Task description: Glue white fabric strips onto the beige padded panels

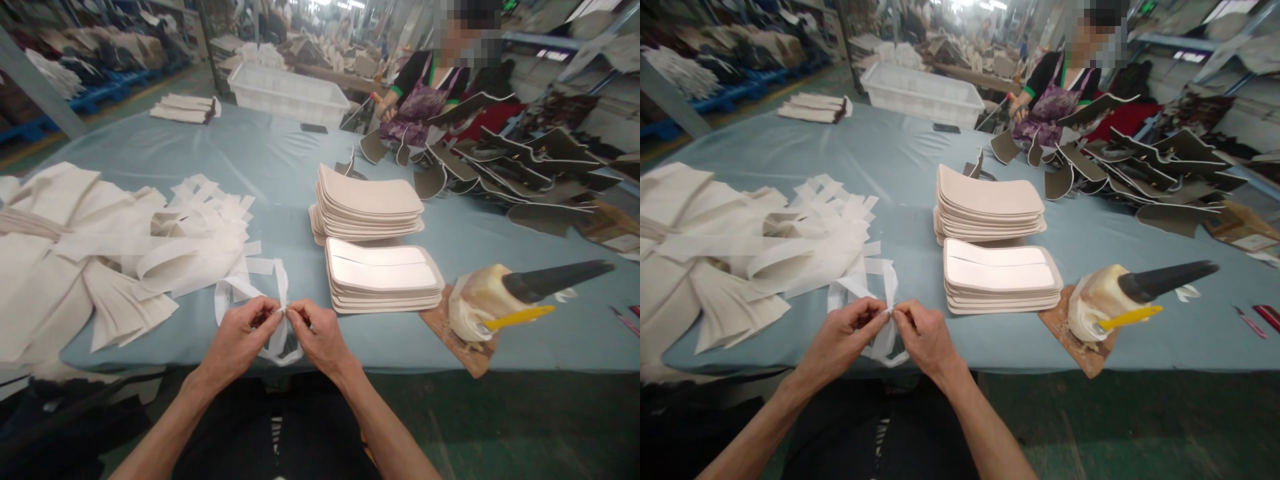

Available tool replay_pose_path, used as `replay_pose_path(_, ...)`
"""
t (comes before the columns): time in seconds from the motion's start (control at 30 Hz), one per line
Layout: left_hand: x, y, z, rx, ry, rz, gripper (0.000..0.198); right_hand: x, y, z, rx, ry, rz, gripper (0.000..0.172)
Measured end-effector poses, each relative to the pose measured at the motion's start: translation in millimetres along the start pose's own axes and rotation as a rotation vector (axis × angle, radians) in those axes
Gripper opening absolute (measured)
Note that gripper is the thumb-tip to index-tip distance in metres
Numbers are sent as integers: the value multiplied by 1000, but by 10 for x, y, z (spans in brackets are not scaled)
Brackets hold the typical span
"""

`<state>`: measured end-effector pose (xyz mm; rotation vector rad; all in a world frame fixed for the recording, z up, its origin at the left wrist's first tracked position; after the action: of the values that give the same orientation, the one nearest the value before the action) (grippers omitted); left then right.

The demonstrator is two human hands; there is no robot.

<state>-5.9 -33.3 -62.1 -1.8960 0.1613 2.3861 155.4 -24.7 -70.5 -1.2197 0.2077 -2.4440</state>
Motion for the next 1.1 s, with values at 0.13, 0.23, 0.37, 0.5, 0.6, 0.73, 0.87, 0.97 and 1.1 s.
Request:
replay_pose_path(0.13,-15,8,2,23,-11,-18,29,20,5,46,4,16,21,22)
replay_pose_path(0.23,-45,6,11,57,-30,-28,26,78,-31,154,-71,111,146,17)
replay_pose_path(0.37,-37,0,9,86,4,4,22,178,-62,190,-57,219,378,17)
replay_pose_path(0.5,30,11,9,88,77,55,21,170,-68,148,-6,290,416,16)
replay_pose_path(0.6,66,22,14,91,93,82,21,164,-60,128,12,273,428,16)
replay_pose_path(0.73,56,14,11,117,85,112,22,156,-63,118,59,281,460,17)
replay_pose_path(0.87,49,-5,-2,188,122,174,24,147,-71,123,139,313,491,15)
replay_pose_path(0.97,71,-8,-9,250,167,238,27,165,-77,151,157,291,499,11)
replay_pose_path(1.1,87,-9,-11,285,180,287,24,194,-74,144,156,311,515,10)
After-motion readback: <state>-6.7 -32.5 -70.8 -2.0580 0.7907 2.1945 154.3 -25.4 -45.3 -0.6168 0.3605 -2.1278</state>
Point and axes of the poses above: each hand's wrist, its own y-axis away from the middle knuckle, its own z-axis out of the back of the hand, x = y × z, the point moved 6 cm from there along -y, towards the middle knuckle, and after that the axes turned 13 degrees about y, right-handed, at the moved point
